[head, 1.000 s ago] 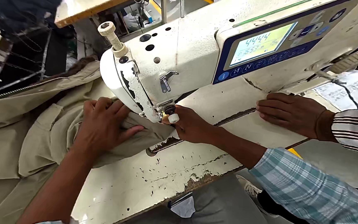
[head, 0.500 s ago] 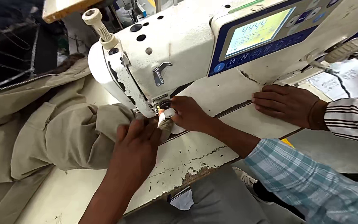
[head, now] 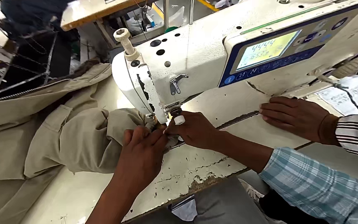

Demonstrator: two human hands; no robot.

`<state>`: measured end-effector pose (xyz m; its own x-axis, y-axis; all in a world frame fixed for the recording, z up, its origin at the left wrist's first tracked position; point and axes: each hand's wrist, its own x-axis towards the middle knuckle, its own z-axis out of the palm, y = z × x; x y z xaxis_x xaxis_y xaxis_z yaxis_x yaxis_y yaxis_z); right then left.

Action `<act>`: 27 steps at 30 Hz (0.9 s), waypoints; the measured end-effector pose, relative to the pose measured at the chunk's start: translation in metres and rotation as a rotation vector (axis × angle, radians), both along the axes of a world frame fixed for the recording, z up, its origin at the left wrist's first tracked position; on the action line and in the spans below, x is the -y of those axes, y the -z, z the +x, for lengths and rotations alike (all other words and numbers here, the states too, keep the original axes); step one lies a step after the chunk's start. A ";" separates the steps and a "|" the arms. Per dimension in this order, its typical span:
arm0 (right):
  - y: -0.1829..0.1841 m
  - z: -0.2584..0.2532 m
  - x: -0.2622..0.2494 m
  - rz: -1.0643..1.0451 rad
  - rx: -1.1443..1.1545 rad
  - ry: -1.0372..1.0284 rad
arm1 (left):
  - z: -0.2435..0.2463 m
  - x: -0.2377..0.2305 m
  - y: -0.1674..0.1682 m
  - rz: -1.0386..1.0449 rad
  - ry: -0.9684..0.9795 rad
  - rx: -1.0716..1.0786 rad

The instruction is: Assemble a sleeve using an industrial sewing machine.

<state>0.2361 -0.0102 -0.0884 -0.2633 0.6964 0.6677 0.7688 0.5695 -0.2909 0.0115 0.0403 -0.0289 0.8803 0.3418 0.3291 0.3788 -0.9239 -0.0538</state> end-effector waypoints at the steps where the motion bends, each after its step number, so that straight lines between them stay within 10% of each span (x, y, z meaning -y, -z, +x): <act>1: 0.002 0.001 -0.003 -0.011 -0.041 0.053 | 0.000 0.001 0.000 0.001 0.007 -0.008; 12: -0.008 0.001 0.000 -0.176 -0.213 -0.117 | -0.009 -0.075 -0.020 0.006 -0.028 0.004; 22: -0.006 0.002 0.001 -0.178 -0.471 0.142 | -0.001 -0.001 0.003 -0.137 0.021 0.110; 27: -0.010 0.017 0.008 -0.269 -0.292 -0.043 | 0.002 -0.012 0.005 -0.158 0.061 0.133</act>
